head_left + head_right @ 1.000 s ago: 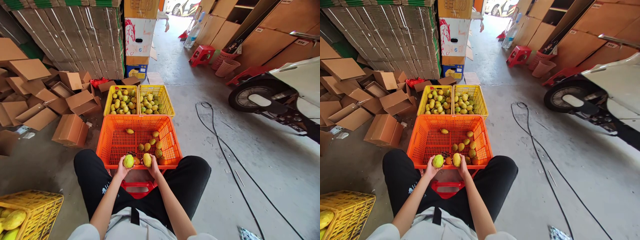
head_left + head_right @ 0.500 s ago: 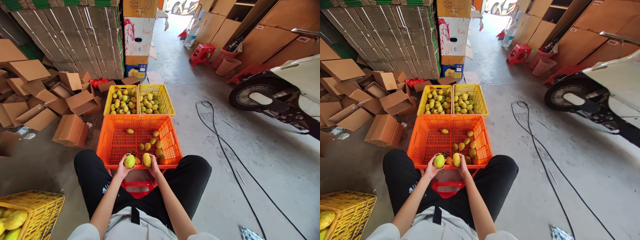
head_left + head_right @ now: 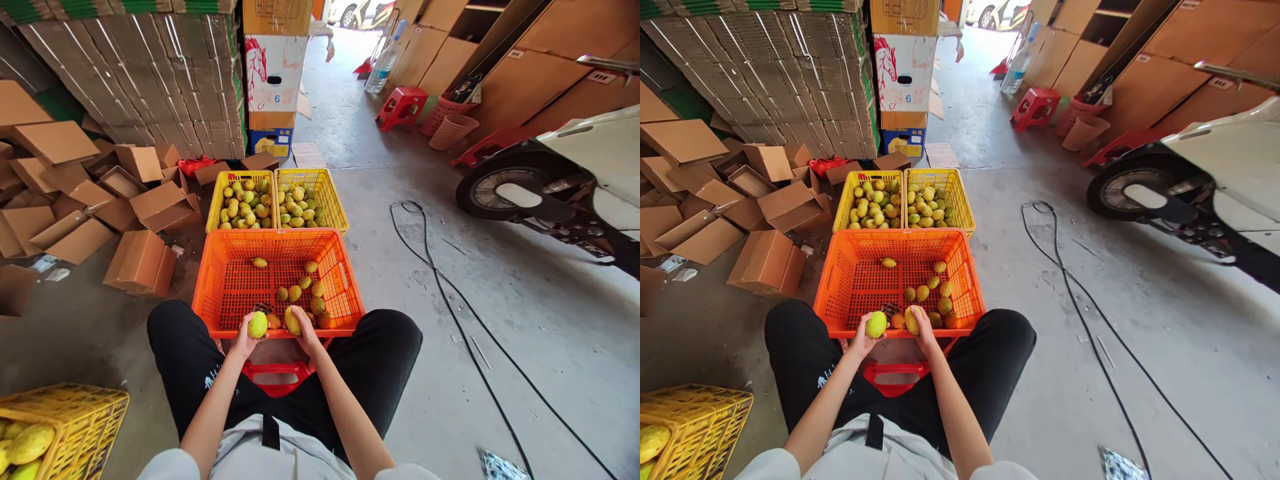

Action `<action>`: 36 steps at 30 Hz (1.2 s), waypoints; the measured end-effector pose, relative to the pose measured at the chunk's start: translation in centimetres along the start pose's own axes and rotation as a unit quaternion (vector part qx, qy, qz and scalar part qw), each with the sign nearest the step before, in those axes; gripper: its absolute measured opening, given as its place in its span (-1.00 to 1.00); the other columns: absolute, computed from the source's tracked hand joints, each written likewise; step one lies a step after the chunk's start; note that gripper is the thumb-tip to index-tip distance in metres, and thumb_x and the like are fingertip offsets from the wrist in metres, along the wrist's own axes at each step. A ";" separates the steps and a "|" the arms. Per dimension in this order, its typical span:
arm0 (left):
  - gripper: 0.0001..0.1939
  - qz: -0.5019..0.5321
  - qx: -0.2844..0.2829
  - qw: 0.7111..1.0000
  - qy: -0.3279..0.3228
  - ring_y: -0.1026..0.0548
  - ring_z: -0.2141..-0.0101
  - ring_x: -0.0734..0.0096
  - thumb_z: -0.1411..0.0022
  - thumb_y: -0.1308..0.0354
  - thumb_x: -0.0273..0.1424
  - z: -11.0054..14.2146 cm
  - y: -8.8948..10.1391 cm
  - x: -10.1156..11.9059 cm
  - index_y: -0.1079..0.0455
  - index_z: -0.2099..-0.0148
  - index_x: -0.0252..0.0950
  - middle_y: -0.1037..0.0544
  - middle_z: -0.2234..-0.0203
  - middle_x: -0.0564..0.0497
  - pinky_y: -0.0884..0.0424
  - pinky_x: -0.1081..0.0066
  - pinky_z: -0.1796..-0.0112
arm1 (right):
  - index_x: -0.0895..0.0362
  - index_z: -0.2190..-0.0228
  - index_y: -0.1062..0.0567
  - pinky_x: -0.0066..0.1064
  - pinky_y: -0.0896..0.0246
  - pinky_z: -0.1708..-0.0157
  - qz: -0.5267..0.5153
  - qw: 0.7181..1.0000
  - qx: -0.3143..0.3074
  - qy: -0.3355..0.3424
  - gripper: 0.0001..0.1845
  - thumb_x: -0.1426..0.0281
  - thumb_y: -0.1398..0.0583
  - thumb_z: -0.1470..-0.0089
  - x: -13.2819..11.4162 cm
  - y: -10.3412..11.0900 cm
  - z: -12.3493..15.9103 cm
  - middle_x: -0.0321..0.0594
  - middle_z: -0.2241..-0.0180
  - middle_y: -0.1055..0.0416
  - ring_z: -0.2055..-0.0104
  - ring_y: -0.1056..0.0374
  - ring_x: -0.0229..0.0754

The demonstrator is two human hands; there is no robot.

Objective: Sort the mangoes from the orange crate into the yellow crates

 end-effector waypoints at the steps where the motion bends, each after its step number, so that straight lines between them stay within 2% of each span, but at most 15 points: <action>1: -0.71 0.007 0.003 1.000 0.008 -0.63 0.40 0.21 -0.27 -0.09 -0.27 0.0 0.0 0.0 -0.41 0.11 -0.40 -0.60 0.45 -0.14 -0.52 0.41 0.51 | 0.04 0.30 -0.41 -0.39 -0.27 0.54 -0.001 1.000 -0.001 -0.001 -0.55 0.06 -0.36 0.16 0.0 0.0 0.0 -0.36 0.51 -0.42 0.53 -0.40 -0.18; 6: -0.67 0.042 -0.004 0.999 0.011 -0.63 0.38 0.23 -0.33 -0.01 -0.25 0.1 -0.1 0.1 -0.41 0.07 -0.42 -0.62 0.42 -0.15 -0.57 0.35 0.42 | 0.07 0.41 -0.40 -0.32 -0.34 0.56 0.027 0.999 -0.018 -0.032 -0.60 0.03 -0.31 0.11 0.8 -0.4 -0.1 -0.31 0.58 -0.42 0.59 -0.37 -0.17; 9: -0.68 0.042 -0.010 0.999 0.013 -0.63 0.36 0.23 -0.34 -0.01 -0.27 -0.1 -0.1 0.0 -0.41 0.09 -0.43 -0.61 0.40 -0.18 -0.58 0.32 0.37 | 0.07 0.46 -0.38 -0.32 -0.36 0.58 0.034 0.998 0.005 -0.047 -0.64 0.05 -0.28 0.08 1.4 0.0 -0.4 -0.31 0.60 -0.41 0.60 -0.36 -0.17; 13: -0.77 0.035 -0.029 0.999 -0.008 -0.62 0.28 0.20 -0.25 -0.17 -0.31 -0.3 -0.3 0.2 -0.39 0.09 -0.31 -0.60 0.28 -0.11 -0.59 0.22 0.26 | 0.05 0.48 -0.36 -0.33 -0.35 0.60 0.021 0.997 0.037 -0.069 -0.68 0.06 -0.21 0.01 2.0 0.6 -0.8 -0.29 0.62 -0.42 0.59 -0.40 -0.14; 17: -0.72 0.016 -0.073 0.996 -0.041 -0.59 0.21 0.21 -0.11 -0.33 -0.32 -0.1 -0.8 0.6 -0.41 0.12 -0.22 -0.54 0.17 -0.02 -0.56 0.12 0.14 | 0.05 0.44 -0.37 -0.31 -0.38 0.57 0.021 0.996 0.027 -0.082 -0.70 0.07 -0.20 -0.02 2.1 0.4 -0.8 -0.25 0.60 -0.45 0.54 -0.45 -0.10; 24: -0.73 0.004 -0.097 0.991 -0.092 -0.49 0.04 0.24 -0.06 -0.37 -0.40 0.6 -1.1 1.2 -0.46 0.16 -0.22 -0.51 0.04 -0.02 -0.48 0.10 0.00 | 0.04 0.47 -0.35 -0.34 -0.34 0.58 -0.006 0.998 0.032 -0.056 -0.65 0.05 -0.27 0.06 1.5 0.2 -0.4 -0.31 0.60 -0.42 0.55 -0.41 -0.13; 29: -0.77 0.039 -0.070 0.994 -0.068 -0.55 0.13 0.25 -0.13 -0.29 -0.42 0.2 -0.5 1.2 -0.46 0.13 -0.25 -0.56 0.14 -0.03 -0.50 0.11 0.04 | 0.07 0.36 -0.43 -0.34 -0.31 0.54 0.004 1.000 -0.016 0.005 -0.54 0.00 -0.36 0.16 0.6 -0.4 -0.2 -0.32 0.53 -0.45 0.54 -0.37 -0.18; 33: -0.78 0.076 -0.031 0.996 -0.033 -0.60 0.22 0.21 -0.20 -0.18 -0.38 -0.2 0.1 0.8 -0.44 0.10 -0.31 -0.60 0.25 -0.10 -0.54 0.17 0.15 | 0.07 0.36 -0.41 -0.34 -0.33 0.51 0.017 1.000 0.011 0.016 -0.49 0.06 -0.44 0.26 0.7 0.2 -0.4 -0.33 0.52 -0.44 0.52 -0.39 -0.18; 36: -0.78 0.097 -0.013 0.995 -0.024 -0.62 0.25 0.22 -0.25 -0.12 -0.36 -0.3 0.2 0.7 -0.43 0.08 -0.34 -0.62 0.29 -0.13 -0.56 0.25 0.24 | 0.05 0.36 -0.38 -0.33 -0.32 0.55 0.015 1.000 0.025 0.002 -0.49 0.03 -0.41 0.23 1.1 0.6 -0.7 -0.31 0.53 -0.45 0.54 -0.41 -0.15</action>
Point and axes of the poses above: each hand's wrist, its own z-axis away from the middle knuckle, its own y-axis out of the back of the hand, x = y × z, the point moved 8 cm from there along -z, towards the middle knuckle
